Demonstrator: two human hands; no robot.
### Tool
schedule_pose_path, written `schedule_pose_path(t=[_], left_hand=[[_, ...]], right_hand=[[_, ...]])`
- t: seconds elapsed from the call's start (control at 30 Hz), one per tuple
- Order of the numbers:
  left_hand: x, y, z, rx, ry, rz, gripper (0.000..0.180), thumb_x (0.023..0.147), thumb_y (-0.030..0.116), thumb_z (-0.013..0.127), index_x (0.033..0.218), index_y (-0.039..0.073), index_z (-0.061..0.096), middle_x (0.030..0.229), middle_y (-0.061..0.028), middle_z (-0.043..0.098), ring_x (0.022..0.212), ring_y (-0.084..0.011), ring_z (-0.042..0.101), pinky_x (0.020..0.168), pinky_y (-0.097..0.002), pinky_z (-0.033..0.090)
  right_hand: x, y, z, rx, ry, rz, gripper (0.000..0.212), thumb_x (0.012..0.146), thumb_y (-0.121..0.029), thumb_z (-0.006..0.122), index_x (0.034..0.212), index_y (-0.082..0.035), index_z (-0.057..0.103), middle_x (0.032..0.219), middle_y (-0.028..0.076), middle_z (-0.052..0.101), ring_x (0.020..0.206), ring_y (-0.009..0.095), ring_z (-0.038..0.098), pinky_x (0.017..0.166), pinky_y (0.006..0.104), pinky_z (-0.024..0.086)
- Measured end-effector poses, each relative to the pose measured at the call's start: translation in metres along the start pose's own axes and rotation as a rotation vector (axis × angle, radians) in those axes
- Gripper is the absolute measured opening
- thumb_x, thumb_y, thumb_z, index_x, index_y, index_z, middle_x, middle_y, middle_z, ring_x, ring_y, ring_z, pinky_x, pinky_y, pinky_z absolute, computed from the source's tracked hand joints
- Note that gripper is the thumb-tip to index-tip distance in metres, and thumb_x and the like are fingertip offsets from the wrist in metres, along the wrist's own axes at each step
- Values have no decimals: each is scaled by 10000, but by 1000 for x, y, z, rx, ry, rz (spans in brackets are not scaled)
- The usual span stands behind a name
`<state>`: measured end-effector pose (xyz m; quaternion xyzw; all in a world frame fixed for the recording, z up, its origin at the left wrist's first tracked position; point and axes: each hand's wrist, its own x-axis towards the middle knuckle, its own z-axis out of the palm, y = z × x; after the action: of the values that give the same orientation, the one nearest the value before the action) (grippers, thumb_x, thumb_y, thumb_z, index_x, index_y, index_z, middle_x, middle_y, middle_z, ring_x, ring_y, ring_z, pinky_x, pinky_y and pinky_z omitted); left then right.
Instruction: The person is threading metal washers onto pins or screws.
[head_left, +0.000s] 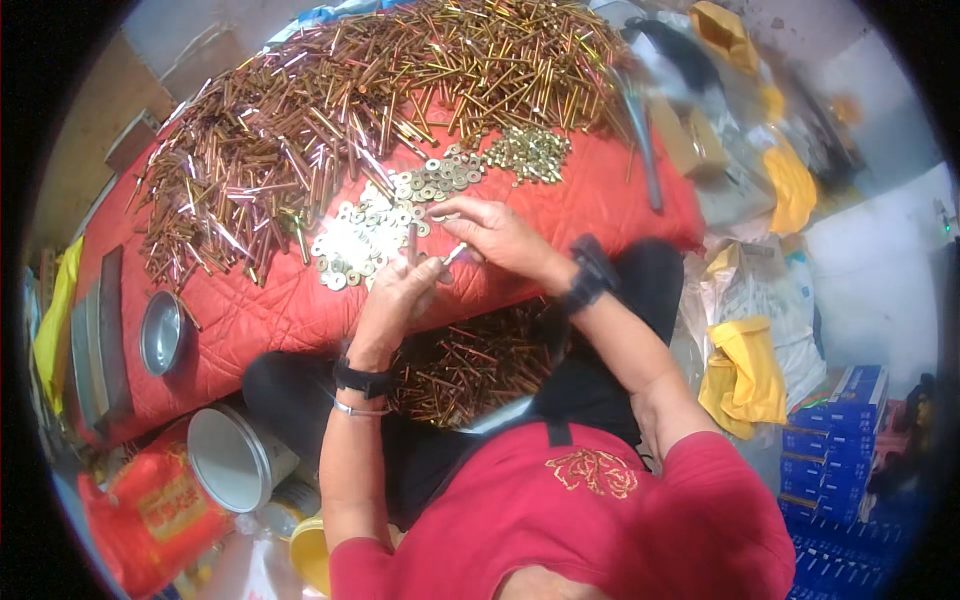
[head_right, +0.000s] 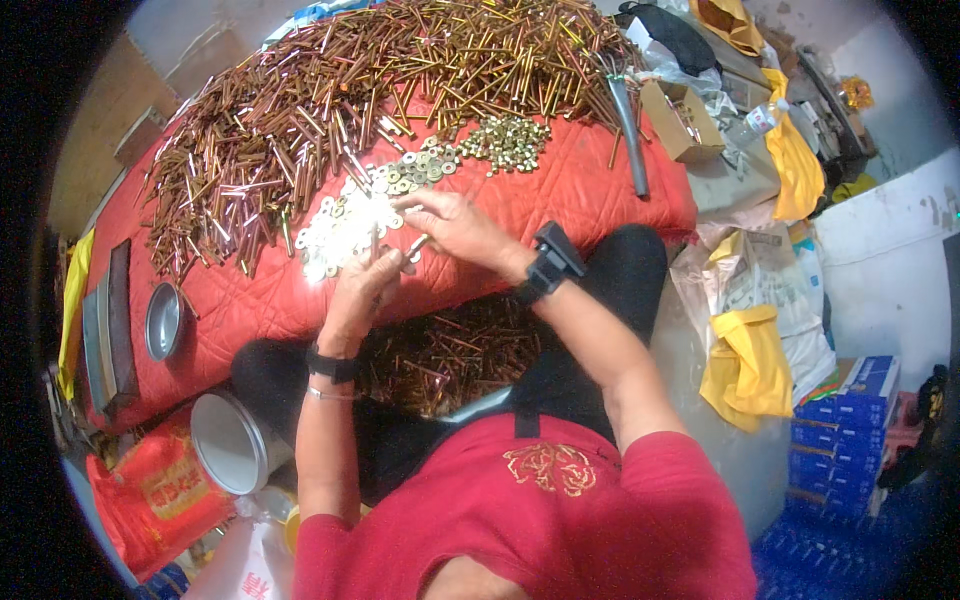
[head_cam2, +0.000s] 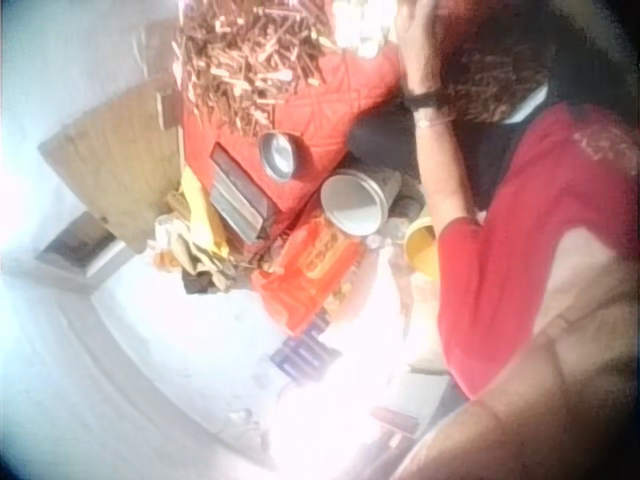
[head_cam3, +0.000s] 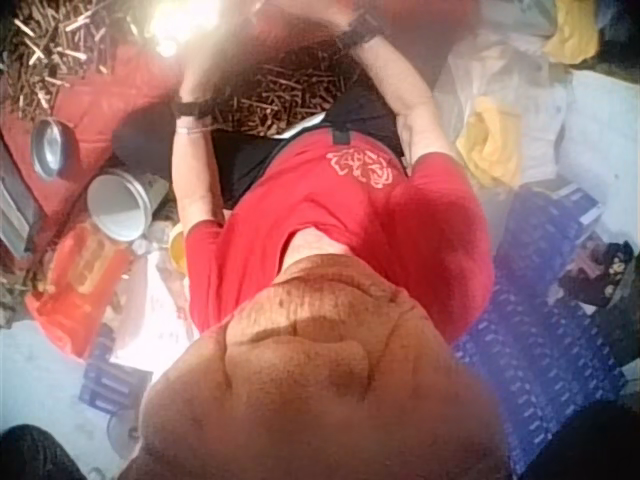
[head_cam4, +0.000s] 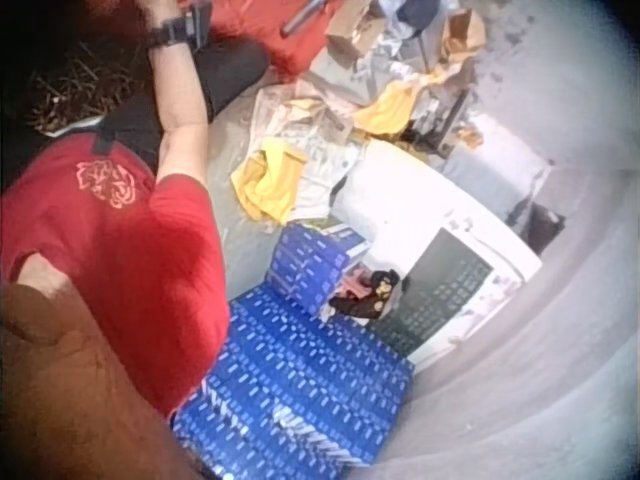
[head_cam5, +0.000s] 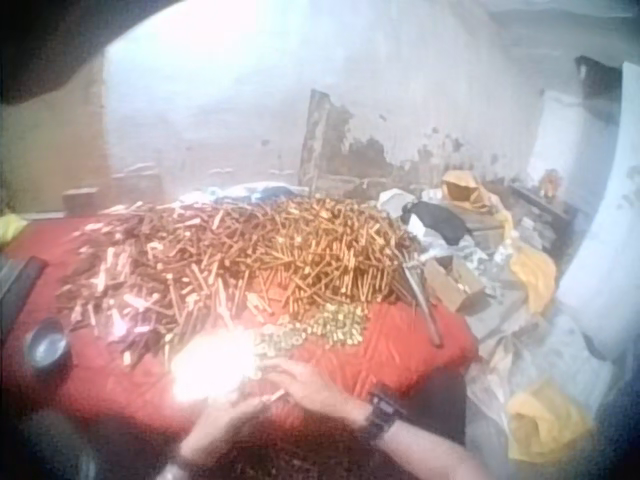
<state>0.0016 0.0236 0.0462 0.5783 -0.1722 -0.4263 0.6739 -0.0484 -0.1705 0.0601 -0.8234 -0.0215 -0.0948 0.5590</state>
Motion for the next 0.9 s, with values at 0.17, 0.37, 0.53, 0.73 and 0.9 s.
schedule_pose_path(t=[0.17, 0.37, 0.53, 0.73, 0.9], left_hand=[[-1, -3, -1, 400, -119, 292, 271, 954, 258, 538, 1052, 21, 625, 770, 28, 551, 730, -93, 528, 700, -244, 437], [6, 2, 2, 257, 83, 131, 294, 963, 244, 517, 1148, 26, 583, 752, 49, 493, 658, -42, 422, 581, -200, 339], [12, -13, -10, 135, 247, 167, 239, 945, 190, 540, 1110, 35, 614, 712, 75, 459, 613, -18, 384, 530, -188, 317], [18, -11, -7, 7, 321, 133, 350, 959, 301, 522, 1109, 1, 621, 808, -2, 591, 673, -56, 498, 591, -194, 393], [15, -19, -18, -337, 319, 172, 387, 946, 323, 557, 1105, -27, 605, 811, -23, 603, 678, -74, 553, 574, -200, 429]], right_hand=[[29, 29, -48, -367, 327, 18, 212, 874, -171, 576, 1046, -54, 618, 888, 153, 626, 789, 324, 614, 720, 395, 491], [86, 110, -109, -1090, 609, -99, 145, 813, -47, 579, 947, -55, 634, 919, 125, 610, 908, 327, 573, 796, 420, 459], [110, 127, -111, -1383, 446, -155, 71, 747, -73, 579, 809, -89, 610, 885, 81, 567, 904, 294, 552, 765, 424, 443], [117, 108, -138, -1243, 215, 154, 197, 779, -95, 560, 951, -39, 636, 1000, 193, 614, 933, 376, 621, 770, 472, 517], [97, 46, -115, -1296, 114, 272, 256, 718, -78, 560, 943, 6, 647, 879, 251, 656, 882, 389, 645, 736, 444, 526]])
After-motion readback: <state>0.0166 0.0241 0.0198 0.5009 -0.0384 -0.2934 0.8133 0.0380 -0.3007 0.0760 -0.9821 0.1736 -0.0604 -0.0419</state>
